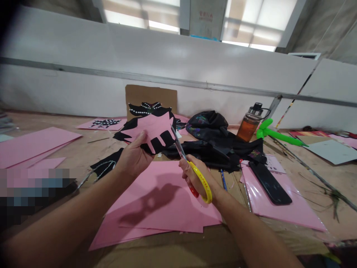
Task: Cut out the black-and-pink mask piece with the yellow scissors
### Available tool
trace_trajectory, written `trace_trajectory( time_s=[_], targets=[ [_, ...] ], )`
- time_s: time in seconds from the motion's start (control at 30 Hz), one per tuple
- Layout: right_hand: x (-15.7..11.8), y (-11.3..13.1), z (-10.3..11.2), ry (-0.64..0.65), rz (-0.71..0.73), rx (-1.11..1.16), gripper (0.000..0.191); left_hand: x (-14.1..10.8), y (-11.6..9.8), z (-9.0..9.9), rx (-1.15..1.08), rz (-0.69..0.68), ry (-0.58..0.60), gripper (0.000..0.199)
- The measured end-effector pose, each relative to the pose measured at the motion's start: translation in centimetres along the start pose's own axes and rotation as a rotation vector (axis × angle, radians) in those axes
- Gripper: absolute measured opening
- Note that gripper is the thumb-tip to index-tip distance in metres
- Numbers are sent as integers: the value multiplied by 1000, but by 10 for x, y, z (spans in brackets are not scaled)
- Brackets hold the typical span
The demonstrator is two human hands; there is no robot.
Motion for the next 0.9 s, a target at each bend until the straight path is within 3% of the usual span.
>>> trace_trajectory(
  time_s=[0.9],
  targets=[
    [-2,2,-3,-21,22,2,46,1,0,3,-5,-9,-12,31]
  ],
)
Point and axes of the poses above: each hand's wrist, its own x-axis towards the middle knuckle, its own z-axis out of the back of the hand, y = z × x, the point moved 7 cm from there along x, towards the middle knuckle, and after that the axes turned 9 degrees about y, right-handed, at the moved point
